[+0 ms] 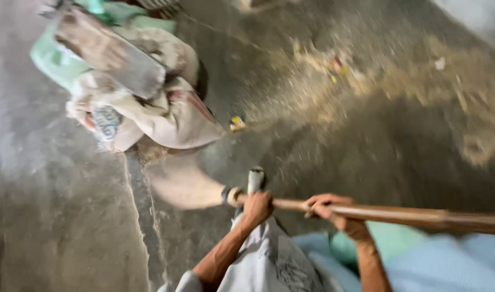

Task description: Sweep the floor of a rice mill factory using a long broom to collect grain debris.

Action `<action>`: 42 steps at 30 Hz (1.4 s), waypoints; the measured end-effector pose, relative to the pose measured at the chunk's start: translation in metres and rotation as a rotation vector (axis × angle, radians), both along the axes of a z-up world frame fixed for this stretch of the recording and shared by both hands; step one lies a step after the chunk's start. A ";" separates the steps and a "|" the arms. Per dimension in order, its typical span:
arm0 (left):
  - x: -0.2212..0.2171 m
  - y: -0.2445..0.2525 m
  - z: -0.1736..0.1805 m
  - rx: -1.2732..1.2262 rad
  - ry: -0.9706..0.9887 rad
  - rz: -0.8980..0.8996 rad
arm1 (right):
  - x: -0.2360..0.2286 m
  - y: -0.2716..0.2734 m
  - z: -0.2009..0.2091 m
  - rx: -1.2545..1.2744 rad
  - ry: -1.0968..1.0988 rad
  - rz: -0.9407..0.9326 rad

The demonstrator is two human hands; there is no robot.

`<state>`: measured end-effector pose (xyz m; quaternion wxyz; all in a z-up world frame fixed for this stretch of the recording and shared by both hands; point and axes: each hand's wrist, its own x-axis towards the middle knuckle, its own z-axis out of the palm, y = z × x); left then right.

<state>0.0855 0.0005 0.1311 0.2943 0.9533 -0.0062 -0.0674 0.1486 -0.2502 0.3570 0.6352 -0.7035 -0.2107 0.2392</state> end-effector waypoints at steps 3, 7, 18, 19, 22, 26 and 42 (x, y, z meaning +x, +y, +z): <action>-0.020 0.028 -0.029 0.004 0.146 0.129 | 0.017 0.036 -0.025 -0.001 0.335 0.052; -0.009 0.059 -0.048 -0.048 0.311 0.227 | 0.055 0.079 -0.067 -0.056 0.400 0.172; 0.190 0.003 -0.118 -0.073 0.105 0.087 | 0.152 0.087 -0.047 -0.244 0.164 -0.159; 0.209 -0.008 -0.120 -0.111 0.100 0.039 | 0.154 0.085 -0.040 -0.234 0.179 -0.271; 0.270 -0.029 -0.126 -0.163 0.101 -0.104 | 0.163 0.081 -0.043 -0.218 0.172 -0.496; 0.329 -0.062 -0.124 -0.169 0.185 -0.330 | 0.176 0.074 -0.049 -0.205 0.166 -0.721; 0.381 -0.068 0.067 -0.258 -0.164 -0.163 | 0.204 0.066 0.090 -0.255 -0.218 -0.583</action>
